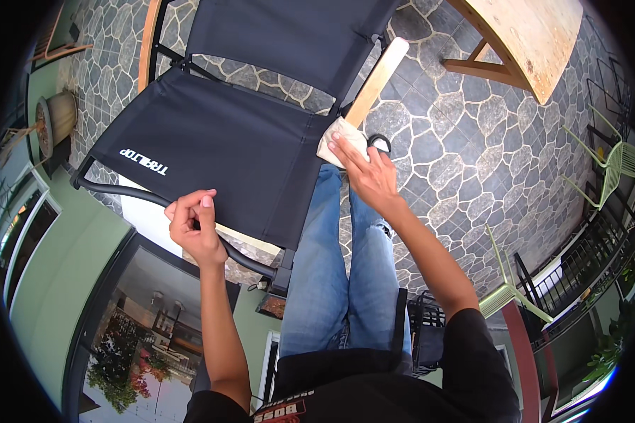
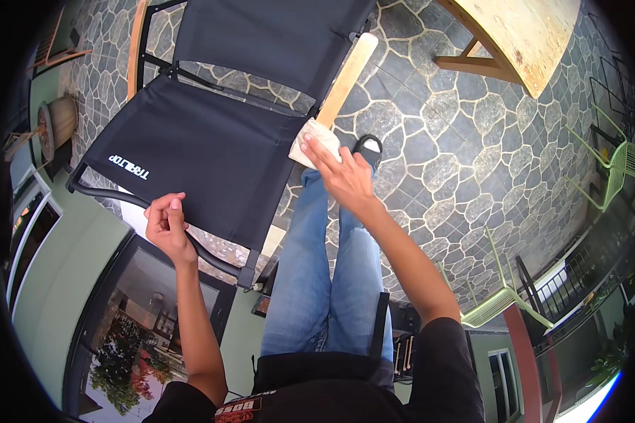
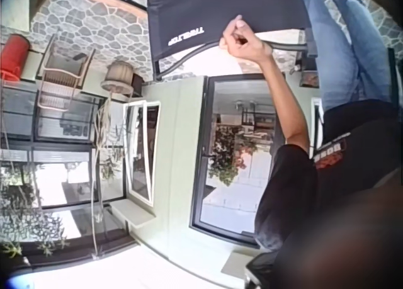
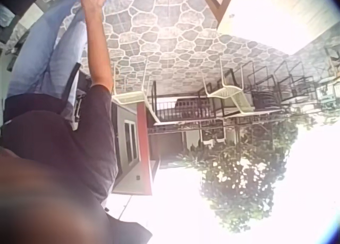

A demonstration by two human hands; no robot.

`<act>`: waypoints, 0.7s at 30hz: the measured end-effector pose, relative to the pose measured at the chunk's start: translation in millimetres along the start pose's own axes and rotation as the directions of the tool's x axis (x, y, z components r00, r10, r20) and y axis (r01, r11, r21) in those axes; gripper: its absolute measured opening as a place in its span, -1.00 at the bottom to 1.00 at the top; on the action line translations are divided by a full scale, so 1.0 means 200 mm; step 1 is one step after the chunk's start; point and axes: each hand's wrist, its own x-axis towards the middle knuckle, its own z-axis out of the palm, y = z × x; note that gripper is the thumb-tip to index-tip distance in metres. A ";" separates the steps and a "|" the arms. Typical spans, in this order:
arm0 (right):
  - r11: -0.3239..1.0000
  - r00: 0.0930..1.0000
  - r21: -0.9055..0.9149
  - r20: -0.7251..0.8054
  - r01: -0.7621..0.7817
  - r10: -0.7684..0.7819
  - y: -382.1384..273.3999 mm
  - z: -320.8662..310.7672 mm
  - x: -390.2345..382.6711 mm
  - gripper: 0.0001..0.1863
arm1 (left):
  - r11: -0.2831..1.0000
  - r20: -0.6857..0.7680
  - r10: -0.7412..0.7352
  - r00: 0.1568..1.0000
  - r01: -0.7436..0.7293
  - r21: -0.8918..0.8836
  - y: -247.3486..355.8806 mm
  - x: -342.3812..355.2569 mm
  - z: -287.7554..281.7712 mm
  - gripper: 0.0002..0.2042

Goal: Repairing a folding chair by cleaning and fitting a wooden armrest component.

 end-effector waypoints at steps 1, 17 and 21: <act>1.000 1.000 0.000 0.000 -0.001 0.001 0.02 -0.02 0.02 -0.16 | 1.000 0.001 -0.004 1.000 0.004 0.002 0.00 0.00 0.00 -0.83; 0.986 0.979 0.047 -0.113 -0.163 0.167 0.25 -0.19 0.33 -0.22 | 1.000 -0.045 -0.010 0.999 0.009 -0.013 0.01 0.00 0.00 -0.81; 0.985 0.994 0.131 0.033 -0.112 0.109 -0.05 -0.01 -0.02 -0.20 | 1.000 -0.035 -0.012 0.999 0.011 -0.021 0.01 0.01 0.02 -0.82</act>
